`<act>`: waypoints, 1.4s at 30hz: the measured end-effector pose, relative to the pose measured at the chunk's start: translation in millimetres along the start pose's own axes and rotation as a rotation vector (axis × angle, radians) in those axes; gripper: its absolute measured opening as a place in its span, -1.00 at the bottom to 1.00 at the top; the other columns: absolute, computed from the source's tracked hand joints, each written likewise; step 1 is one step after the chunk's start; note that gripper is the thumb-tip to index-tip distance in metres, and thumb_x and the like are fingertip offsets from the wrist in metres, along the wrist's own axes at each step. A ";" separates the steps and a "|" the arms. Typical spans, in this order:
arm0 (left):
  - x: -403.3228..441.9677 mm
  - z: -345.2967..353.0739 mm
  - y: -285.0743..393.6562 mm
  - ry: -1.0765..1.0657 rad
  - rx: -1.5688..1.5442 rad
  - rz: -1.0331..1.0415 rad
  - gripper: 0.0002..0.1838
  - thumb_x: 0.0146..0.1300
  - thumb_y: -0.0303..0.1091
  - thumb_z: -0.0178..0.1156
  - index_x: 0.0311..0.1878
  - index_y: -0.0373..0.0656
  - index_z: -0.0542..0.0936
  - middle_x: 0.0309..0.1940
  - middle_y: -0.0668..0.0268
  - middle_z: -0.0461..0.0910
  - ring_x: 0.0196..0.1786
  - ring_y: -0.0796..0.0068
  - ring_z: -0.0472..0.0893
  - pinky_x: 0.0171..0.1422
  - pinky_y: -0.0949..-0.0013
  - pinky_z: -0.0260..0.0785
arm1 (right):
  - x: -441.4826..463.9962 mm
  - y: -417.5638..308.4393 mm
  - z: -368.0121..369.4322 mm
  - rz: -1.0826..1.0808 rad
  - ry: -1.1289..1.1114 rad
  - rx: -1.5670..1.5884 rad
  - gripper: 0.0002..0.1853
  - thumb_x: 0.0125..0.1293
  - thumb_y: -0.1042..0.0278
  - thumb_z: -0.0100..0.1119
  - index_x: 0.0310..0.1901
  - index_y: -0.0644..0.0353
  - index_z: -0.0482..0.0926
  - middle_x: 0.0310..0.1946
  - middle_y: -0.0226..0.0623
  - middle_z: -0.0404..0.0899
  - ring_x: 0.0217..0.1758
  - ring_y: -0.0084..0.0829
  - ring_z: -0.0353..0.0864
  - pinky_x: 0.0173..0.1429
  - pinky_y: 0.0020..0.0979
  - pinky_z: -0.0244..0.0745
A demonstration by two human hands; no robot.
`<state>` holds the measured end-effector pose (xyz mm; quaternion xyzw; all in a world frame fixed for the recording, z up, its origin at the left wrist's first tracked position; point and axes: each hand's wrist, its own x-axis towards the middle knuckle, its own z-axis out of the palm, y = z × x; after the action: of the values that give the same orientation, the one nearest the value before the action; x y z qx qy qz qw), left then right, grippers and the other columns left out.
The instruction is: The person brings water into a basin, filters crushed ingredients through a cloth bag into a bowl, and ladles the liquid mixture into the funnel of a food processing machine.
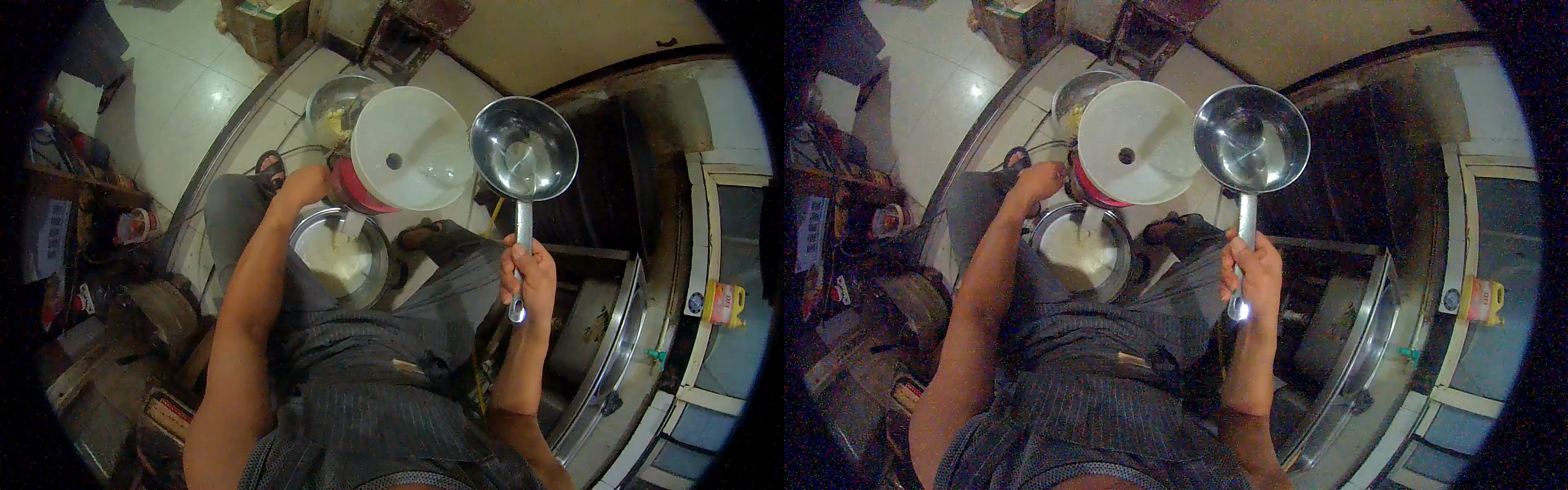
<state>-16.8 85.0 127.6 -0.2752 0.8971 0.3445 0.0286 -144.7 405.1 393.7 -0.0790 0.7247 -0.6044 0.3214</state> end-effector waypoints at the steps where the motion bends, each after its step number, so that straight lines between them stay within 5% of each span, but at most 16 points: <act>1: 1.1 1.7 -1.4 0.000 0.000 0.000 -0.74 0.15 -0.25 0.10 -0.27 -0.23 0.63 -0.31 -0.03 0.64 -0.19 -0.10 0.62 -0.08 -0.01 0.45 | 0.4 -0.2 0.2 -0.006 -0.010 0.006 -0.73 0.35 0.34 0.09 -0.06 0.37 0.41 -0.56 -0.37 0.40 -0.76 -0.69 0.25 -0.76 -0.60 0.24; 42: 9.4 13.6 -19.3 -0.081 -0.004 0.095 -0.73 0.19 -0.32 -0.04 -0.29 -0.26 0.61 -0.28 -0.11 0.61 -0.15 -0.16 0.59 -0.05 -0.06 0.41 | -30.3 13.5 -4.8 0.027 -0.010 -0.015 -0.73 0.32 0.33 0.17 -0.08 0.33 0.43 -0.60 -0.29 0.45 -0.77 -0.56 0.33 -0.76 -0.46 0.34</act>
<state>-16.7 77.4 103.4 -0.2183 0.9066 0.3580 0.0477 -120.1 427.8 392.7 -0.0749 0.7287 -0.5940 0.3324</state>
